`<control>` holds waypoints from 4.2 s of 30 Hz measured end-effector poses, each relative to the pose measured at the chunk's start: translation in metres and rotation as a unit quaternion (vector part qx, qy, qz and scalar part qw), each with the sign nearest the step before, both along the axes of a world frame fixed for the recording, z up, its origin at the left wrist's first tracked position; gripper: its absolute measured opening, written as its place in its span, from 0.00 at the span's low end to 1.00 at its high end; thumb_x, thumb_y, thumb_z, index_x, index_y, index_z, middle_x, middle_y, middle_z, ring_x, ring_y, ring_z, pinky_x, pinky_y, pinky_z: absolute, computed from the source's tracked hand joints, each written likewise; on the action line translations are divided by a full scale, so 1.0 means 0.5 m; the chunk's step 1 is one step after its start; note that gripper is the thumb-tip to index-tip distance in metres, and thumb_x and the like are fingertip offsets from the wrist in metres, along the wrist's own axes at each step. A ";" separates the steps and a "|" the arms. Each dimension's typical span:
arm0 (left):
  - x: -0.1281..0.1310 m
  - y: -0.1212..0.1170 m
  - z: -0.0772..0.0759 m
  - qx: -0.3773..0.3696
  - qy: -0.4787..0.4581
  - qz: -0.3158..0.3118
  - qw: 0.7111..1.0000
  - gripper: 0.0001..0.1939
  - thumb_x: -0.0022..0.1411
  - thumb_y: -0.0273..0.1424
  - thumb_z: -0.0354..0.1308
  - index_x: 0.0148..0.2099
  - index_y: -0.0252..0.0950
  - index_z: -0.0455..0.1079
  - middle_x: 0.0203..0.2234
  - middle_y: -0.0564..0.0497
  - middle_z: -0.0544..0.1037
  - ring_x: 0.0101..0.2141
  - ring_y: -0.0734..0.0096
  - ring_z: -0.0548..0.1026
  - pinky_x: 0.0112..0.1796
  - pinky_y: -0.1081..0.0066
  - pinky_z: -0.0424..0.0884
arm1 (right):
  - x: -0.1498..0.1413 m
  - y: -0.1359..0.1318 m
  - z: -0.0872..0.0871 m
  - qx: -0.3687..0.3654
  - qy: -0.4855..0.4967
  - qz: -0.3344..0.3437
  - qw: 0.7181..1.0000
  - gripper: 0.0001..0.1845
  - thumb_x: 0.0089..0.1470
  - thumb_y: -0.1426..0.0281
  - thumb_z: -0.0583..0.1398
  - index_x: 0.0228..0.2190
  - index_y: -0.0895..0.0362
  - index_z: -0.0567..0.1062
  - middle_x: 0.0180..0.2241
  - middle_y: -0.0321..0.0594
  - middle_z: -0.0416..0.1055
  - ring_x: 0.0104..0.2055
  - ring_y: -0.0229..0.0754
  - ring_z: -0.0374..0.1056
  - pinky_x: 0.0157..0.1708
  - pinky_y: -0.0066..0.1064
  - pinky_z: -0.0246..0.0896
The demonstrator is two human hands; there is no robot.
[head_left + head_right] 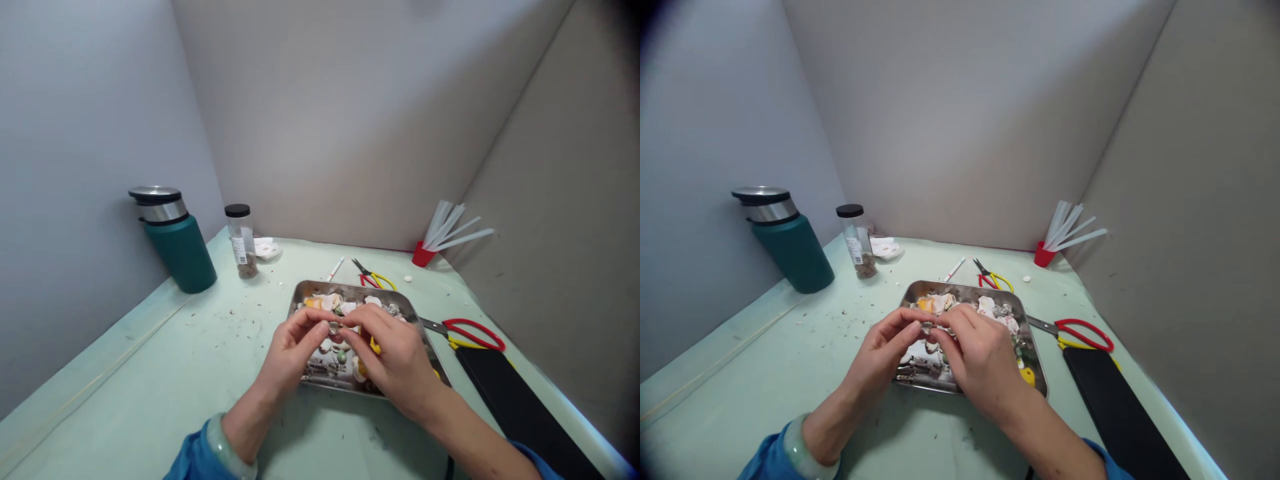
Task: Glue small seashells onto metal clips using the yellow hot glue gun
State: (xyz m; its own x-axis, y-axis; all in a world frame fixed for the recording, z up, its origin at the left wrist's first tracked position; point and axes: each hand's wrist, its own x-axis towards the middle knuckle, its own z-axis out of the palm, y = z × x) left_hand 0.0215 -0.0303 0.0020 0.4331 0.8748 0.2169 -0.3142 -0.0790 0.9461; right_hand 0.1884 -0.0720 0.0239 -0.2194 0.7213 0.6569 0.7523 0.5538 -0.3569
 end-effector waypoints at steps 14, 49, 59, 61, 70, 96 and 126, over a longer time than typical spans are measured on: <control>0.004 -0.002 0.006 0.031 0.002 0.024 0.999 0.08 0.58 0.29 0.60 0.42 0.37 0.74 0.41 0.48 0.77 0.43 0.68 0.73 0.43 0.73 0.68 | -0.008 -0.003 0.003 0.002 0.025 -0.007 1.000 0.05 0.58 0.75 0.55 0.31 0.58 0.71 0.28 0.39 0.68 0.28 0.39 0.63 0.30 0.30 0.56; 0.013 -0.001 0.010 -0.055 -0.005 0.023 0.998 0.08 0.54 0.31 0.64 0.35 0.34 0.72 0.23 0.53 0.77 0.26 0.74 0.74 0.32 0.74 0.69 | -0.009 0.006 0.013 -0.297 0.306 0.031 0.904 0.12 0.57 0.63 0.56 0.27 0.57 0.70 0.18 0.30 0.61 0.19 0.33 0.56 0.18 0.25 0.52; 0.014 -0.007 0.020 -0.061 -0.012 0.022 0.998 0.09 0.52 0.32 0.65 0.34 0.32 0.71 0.23 0.53 0.76 0.27 0.73 0.74 0.33 0.73 0.70 | -0.007 0.002 -0.001 0.027 -0.015 -0.012 0.999 0.06 0.58 0.75 0.55 0.32 0.59 0.72 0.29 0.42 0.71 0.31 0.41 0.66 0.32 0.33 0.59; 0.013 -0.007 0.020 -0.059 -0.013 0.020 0.998 0.09 0.52 0.32 0.65 0.34 0.32 0.72 0.24 0.52 0.76 0.27 0.73 0.74 0.33 0.73 0.70 | -0.007 0.001 -0.004 0.055 -0.042 -0.020 0.997 0.06 0.58 0.76 0.55 0.32 0.59 0.72 0.30 0.43 0.72 0.33 0.42 0.67 0.33 0.33 0.60; 0.011 -0.006 0.023 -0.052 -0.004 0.028 0.998 0.08 0.51 0.30 0.65 0.34 0.32 0.72 0.24 0.51 0.77 0.28 0.72 0.74 0.34 0.71 0.70 | -0.007 0.006 -0.004 0.108 -0.074 -0.023 0.991 0.08 0.58 0.76 0.54 0.32 0.59 0.74 0.29 0.45 0.74 0.32 0.42 0.70 0.31 0.32 0.63; 0.003 -0.003 0.009 -0.017 -0.006 0.001 1.000 0.08 0.58 0.31 0.60 0.40 0.35 0.73 0.36 0.48 0.76 0.34 0.70 0.73 0.38 0.71 0.69 | -0.002 0.005 0.008 0.100 -0.093 -0.017 0.990 0.10 0.59 0.76 0.54 0.30 0.58 0.74 0.28 0.42 0.74 0.31 0.41 0.69 0.31 0.32 0.61; 0.006 -0.002 0.005 0.021 -0.016 0.027 0.999 0.07 0.58 0.26 0.60 0.41 0.36 0.74 0.39 0.50 0.76 0.38 0.72 0.73 0.40 0.75 0.70 | 0.002 0.004 0.001 -0.009 0.020 0.013 1.000 0.04 0.58 0.74 0.56 0.36 0.58 0.71 0.32 0.41 0.70 0.32 0.40 0.65 0.32 0.32 0.59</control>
State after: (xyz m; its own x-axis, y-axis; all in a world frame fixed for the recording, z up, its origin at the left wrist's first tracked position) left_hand 0.0245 -0.0314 0.0047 0.3777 0.8865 0.2673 -0.3387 -0.1363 0.9310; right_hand 0.1892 -0.0702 0.0244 -0.2120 0.7277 0.6523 0.7223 0.5663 -0.3970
